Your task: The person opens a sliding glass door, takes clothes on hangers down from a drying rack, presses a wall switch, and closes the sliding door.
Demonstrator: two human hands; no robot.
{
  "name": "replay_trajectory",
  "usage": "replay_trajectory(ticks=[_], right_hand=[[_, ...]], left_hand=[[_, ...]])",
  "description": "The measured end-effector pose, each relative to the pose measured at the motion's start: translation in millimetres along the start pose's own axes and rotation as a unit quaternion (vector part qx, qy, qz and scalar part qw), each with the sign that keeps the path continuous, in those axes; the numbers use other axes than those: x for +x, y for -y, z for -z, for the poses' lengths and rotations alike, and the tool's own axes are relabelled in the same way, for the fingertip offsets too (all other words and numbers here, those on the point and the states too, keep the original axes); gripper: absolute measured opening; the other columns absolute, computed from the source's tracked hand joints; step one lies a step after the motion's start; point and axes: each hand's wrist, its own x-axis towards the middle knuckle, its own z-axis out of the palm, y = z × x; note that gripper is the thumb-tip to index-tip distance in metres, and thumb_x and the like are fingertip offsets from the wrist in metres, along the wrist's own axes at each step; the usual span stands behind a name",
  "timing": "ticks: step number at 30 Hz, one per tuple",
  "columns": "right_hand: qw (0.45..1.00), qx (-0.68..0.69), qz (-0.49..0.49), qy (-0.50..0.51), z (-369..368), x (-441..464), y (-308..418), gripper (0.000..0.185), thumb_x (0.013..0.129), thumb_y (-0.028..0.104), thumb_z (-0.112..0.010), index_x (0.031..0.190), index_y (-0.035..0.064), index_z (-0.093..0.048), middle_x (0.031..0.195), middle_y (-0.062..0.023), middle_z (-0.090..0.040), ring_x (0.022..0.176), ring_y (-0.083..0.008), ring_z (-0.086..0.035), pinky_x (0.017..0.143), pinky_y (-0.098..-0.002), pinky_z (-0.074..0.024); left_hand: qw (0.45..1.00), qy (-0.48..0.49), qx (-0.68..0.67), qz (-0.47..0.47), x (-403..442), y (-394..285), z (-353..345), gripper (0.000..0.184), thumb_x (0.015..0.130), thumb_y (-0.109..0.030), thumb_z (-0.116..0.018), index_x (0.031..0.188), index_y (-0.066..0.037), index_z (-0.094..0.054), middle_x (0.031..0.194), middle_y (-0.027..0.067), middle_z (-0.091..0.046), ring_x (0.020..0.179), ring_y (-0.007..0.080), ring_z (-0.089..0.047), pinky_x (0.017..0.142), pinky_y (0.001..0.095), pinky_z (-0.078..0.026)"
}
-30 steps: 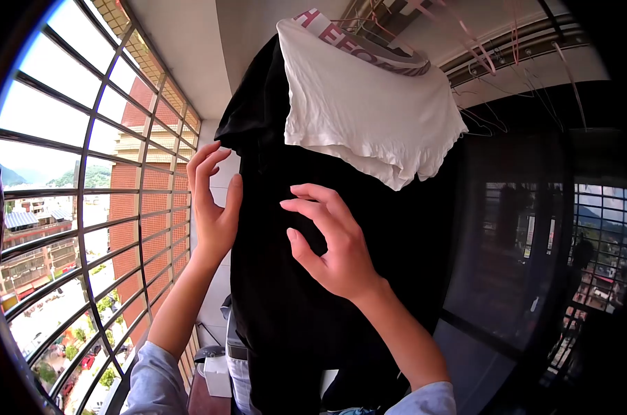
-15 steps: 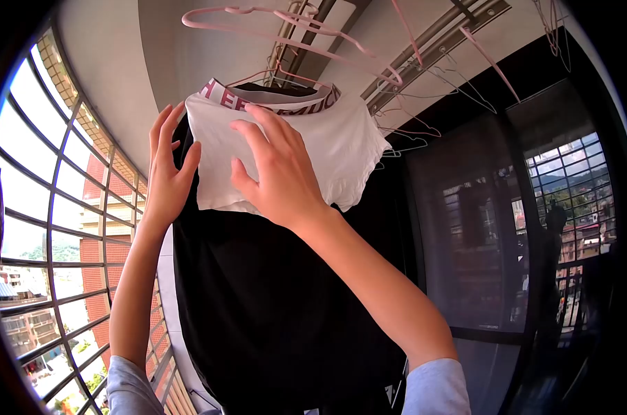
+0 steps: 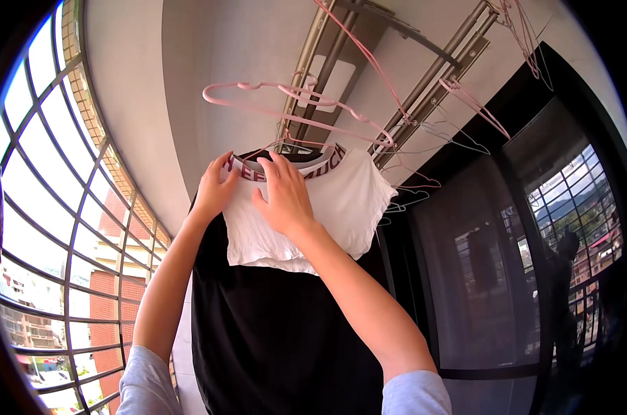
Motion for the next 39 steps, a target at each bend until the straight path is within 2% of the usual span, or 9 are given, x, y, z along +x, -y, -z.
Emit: replay_trajectory(ticks=[10,11,15,23,26,29,32,37,39], right_hand=[[0.996,0.069,-0.053,0.005,-3.4,-6.1,-28.0,0.055,0.086,0.023,-0.063,0.133,0.0008,-0.045,0.138,-0.0218,-0.047,0.126,-0.0364,-0.047,0.106,-0.0436,-0.0378],[0.994,0.088,-0.061,-0.002,-3.4,-6.9,-29.6,0.055,0.086,0.023,-0.063,0.134,0.0010,-0.045,0.137,-0.0216,-0.047,0.127,-0.0363,-0.047,0.106,-0.0431,-0.0384],[0.980,0.162,-0.111,-0.008,-4.8,-1.4,-37.9,0.055,0.088,0.025,-0.061,0.134,0.0008,-0.044,0.136,-0.0218,-0.048,0.122,-0.0372,-0.051,0.103,-0.0416,-0.0412],[0.972,0.152,-0.179,0.024,-27.5,22.2,-56.6,0.054,0.090,0.031,-0.058,0.132,-0.0027,-0.049,0.121,-0.0205,-0.063,0.115,-0.0348,-0.058,0.099,-0.0408,-0.0438],[0.952,0.190,-0.238,0.030,-26.9,32.8,-58.1,0.047,0.090,0.034,-0.056,0.121,-0.0007,-0.061,0.103,-0.0172,-0.071,0.100,-0.0322,-0.066,0.090,-0.0384,-0.0485],[0.937,0.218,-0.263,0.074,-25.7,44.5,-64.2,0.040,0.089,0.040,-0.055,0.095,0.0057,-0.075,0.089,-0.0155,-0.073,0.086,-0.0286,-0.069,0.079,-0.0367,-0.0512],[0.921,0.232,-0.299,0.089,-35.8,51.2,-70.1,0.040,0.086,0.039,-0.057,0.098,0.0056,-0.074,0.090,-0.0138,-0.073,0.085,-0.0278,-0.069,0.079,-0.0372,-0.0511],[0.917,0.239,-0.311,0.067,-53.4,58.8,-71.1,0.032,0.082,0.033,-0.063,0.095,0.0051,-0.073,0.089,-0.0108,-0.073,0.084,-0.0260,-0.069,0.078,-0.0364,-0.0512],[0.906,0.254,-0.330,0.078,-50.8,62.8,-66.0,0.027,0.081,0.026,-0.064,0.097,0.0050,-0.072,0.094,-0.0120,-0.073,0.088,-0.0240,-0.069,0.080,-0.0343,-0.0510]], left_hand=[[0.996,-0.001,-0.057,-0.074,6.9,-18.9,-19.5,0.032,0.086,-0.017,-0.062,0.114,-0.002,-0.063,0.104,0.0175,-0.066,0.099,0.0335,-0.063,0.090,0.0390,-0.049],[0.995,0.002,-0.056,-0.080,6.0,-16.8,-21.4,0.033,0.086,-0.016,-0.064,0.115,-0.002,-0.064,0.105,0.0170,-0.068,0.099,0.0284,-0.066,0.087,0.0362,-0.049],[0.994,0.012,-0.046,-0.095,1.6,-10.3,-25.5,0.028,0.084,-0.010,-0.065,0.110,-0.002,-0.065,0.098,0.0153,-0.070,0.090,0.0275,-0.068,0.080,0.0350,-0.051],[0.995,0.039,-0.087,-0.010,-4.4,-19.6,-23.6,0.025,0.087,-0.016,-0.063,0.107,-0.001,-0.062,0.092,0.0145,-0.070,0.080,0.0232,-0.065,0.076,0.0330,-0.050],[0.992,0.042,-0.116,0.000,-8.8,-26.0,-24.2,0.025,0.089,-0.017,-0.061,0.109,-0.001,-0.060,0.091,0.0145,-0.069,0.080,0.0214,-0.065,0.076,0.0325,-0.050],[0.991,0.052,-0.118,-0.026,-12.8,-32.5,-21.9,0.022,0.092,-0.017,-0.058,0.107,-0.001,-0.059,0.089,0.0140,-0.068,0.081,0.0210,-0.064,0.076,0.0318,-0.049],[0.989,0.068,-0.134,-0.012,-13.7,-33.0,-23.5,0.022,0.094,-0.018,-0.057,0.108,-0.001,-0.055,0.089,0.0139,-0.067,0.080,0.0205,-0.063,0.075,0.0322,-0.049],[0.991,0.040,-0.113,-0.064,-10.4,-21.2,-35.3,0.019,0.098,-0.011,-0.049,0.111,0.002,-0.047,0.097,0.0210,-0.063,0.091,0.0362,-0.061,0.080,0.0396,-0.047],[0.990,0.024,-0.116,-0.077,-8.8,-19.0,-39.2,0.017,0.099,-0.011,-0.048,0.110,0.002,-0.047,0.096,0.0211,-0.063,0.091,0.0363,-0.061,0.080,0.0398,-0.047]])
